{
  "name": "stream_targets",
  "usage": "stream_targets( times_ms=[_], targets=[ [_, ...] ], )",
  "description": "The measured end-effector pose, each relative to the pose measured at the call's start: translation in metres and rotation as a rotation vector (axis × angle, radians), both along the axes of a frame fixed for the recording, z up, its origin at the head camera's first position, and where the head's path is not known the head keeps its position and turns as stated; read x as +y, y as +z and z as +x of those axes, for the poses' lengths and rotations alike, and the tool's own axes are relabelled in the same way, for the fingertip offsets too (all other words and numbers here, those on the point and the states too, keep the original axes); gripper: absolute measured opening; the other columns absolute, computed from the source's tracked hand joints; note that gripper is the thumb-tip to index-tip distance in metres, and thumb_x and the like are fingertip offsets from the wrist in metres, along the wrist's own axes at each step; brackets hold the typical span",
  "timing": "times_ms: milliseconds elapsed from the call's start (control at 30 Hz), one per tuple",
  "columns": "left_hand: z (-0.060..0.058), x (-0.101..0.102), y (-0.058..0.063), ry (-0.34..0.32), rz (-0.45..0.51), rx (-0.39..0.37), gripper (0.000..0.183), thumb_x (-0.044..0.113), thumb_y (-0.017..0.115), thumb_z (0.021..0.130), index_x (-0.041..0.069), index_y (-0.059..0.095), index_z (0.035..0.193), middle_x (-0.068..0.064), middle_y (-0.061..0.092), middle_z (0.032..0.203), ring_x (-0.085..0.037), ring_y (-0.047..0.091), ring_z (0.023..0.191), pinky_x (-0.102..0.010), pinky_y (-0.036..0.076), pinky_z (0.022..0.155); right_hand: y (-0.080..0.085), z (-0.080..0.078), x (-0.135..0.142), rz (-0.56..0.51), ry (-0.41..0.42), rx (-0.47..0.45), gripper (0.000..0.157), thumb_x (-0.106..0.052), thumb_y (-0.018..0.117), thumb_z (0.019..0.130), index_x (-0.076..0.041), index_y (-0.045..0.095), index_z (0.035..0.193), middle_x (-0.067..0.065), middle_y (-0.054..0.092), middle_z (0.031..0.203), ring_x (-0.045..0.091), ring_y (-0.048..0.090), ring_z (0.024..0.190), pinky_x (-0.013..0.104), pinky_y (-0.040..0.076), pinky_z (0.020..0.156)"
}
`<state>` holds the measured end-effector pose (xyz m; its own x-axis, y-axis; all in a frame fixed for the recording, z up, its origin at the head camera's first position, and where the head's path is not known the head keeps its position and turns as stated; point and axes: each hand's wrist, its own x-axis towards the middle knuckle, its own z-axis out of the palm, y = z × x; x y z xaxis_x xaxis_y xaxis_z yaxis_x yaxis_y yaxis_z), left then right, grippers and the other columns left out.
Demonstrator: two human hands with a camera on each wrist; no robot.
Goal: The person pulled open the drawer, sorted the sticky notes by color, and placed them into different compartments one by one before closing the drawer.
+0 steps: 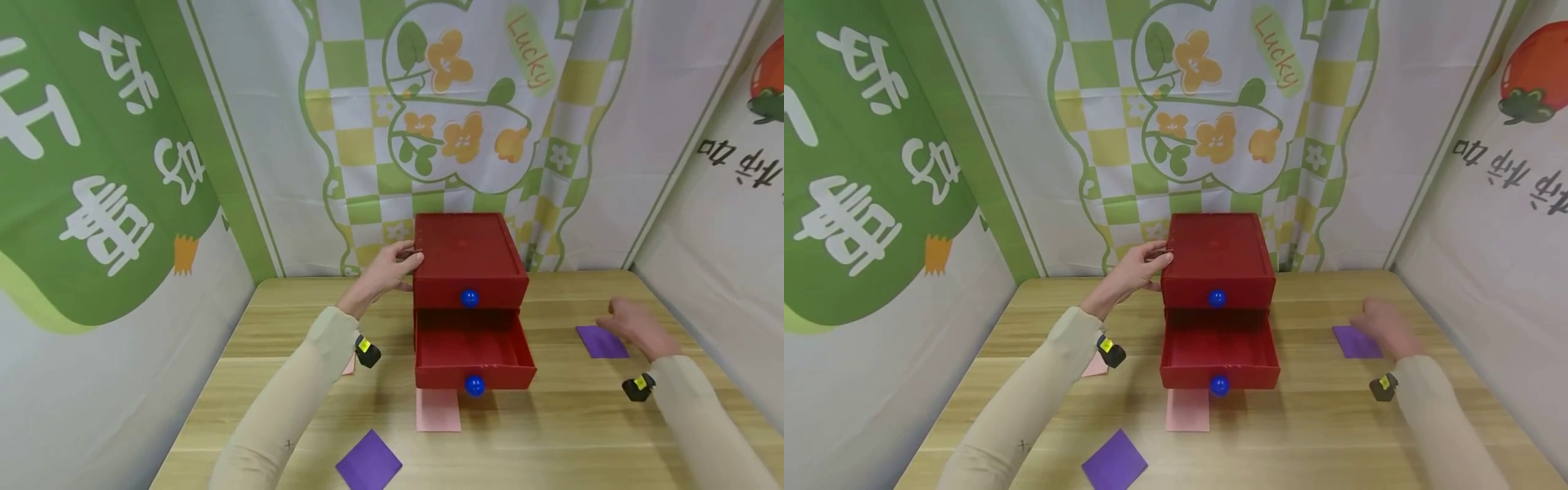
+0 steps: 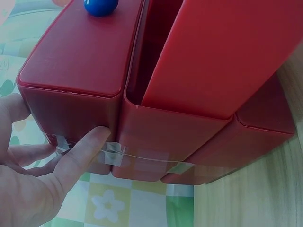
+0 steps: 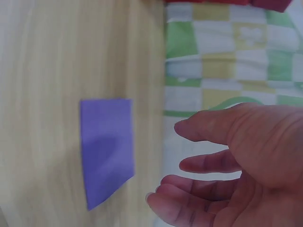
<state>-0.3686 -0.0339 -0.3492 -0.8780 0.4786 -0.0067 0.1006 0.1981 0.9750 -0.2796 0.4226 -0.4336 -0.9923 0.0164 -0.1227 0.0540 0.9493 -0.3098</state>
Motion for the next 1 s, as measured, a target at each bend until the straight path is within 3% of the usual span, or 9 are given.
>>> stream_targets(
  times_ms=[167,300,533,767,1000],
  targets=[
    [0.006,-0.002,0.010,-0.021,-0.001,-0.027,0.057,0.025,0.050,0.091,0.010,0.024,0.139,-0.012,0.038,0.129,-0.026,0.044,0.115,-0.038,0.054,0.071,-0.010,-0.006,0.009,-0.031,-0.022,-0.041,0.028,-0.023,0.053,0.081,0.004,0.047,0.080,0.009,0.047,0.066,0.017,0.047,0.055,0.028,0.042,0.046],
    [0.012,-0.002,0.016,-0.031,-0.016,-0.023,0.058,0.023,0.048,0.092,0.008,0.021,0.140,-0.014,0.036,0.132,-0.028,0.043,0.116,-0.040,0.053,0.074,-0.017,-0.010,0.014,-0.056,-0.064,-0.091,0.022,-0.019,0.056,0.079,0.001,0.047,0.076,0.004,0.046,0.057,0.012,0.043,0.045,0.024,0.039,0.040],
    [0.001,-0.001,0.005,-0.020,0.015,-0.036,0.059,0.028,0.051,0.089,0.012,0.025,0.139,-0.011,0.037,0.131,-0.026,0.044,0.116,-0.038,0.054,0.070,-0.029,-0.014,0.021,-0.049,-0.069,-0.121,0.028,-0.017,0.057,0.076,-0.009,0.044,0.052,-0.005,0.040,0.041,0.006,0.037,0.034,0.017,0.033,0.033],
    [-0.002,0.001,0.000,-0.001,0.007,0.004,0.057,0.029,0.052,0.089,0.012,0.028,0.138,-0.009,0.041,0.126,-0.025,0.046,0.112,-0.038,0.054,0.068,-0.035,-0.014,0.024,-0.036,-0.058,-0.099,0.024,-0.019,0.059,0.073,-0.009,0.042,0.059,-0.003,0.042,0.048,0.006,0.037,0.039,0.017,0.030,0.035],
    [0.004,-0.001,0.007,-0.032,-0.004,-0.022,0.059,0.028,0.051,0.090,0.011,0.024,0.140,-0.012,0.037,0.130,-0.027,0.043,0.116,-0.044,0.052,0.075,-0.034,-0.013,0.023,-0.053,-0.061,-0.126,0.021,-0.016,0.059,0.073,-0.002,0.044,0.070,0.003,0.045,0.058,0.011,0.043,0.045,0.020,0.036,0.039]
  ],
)
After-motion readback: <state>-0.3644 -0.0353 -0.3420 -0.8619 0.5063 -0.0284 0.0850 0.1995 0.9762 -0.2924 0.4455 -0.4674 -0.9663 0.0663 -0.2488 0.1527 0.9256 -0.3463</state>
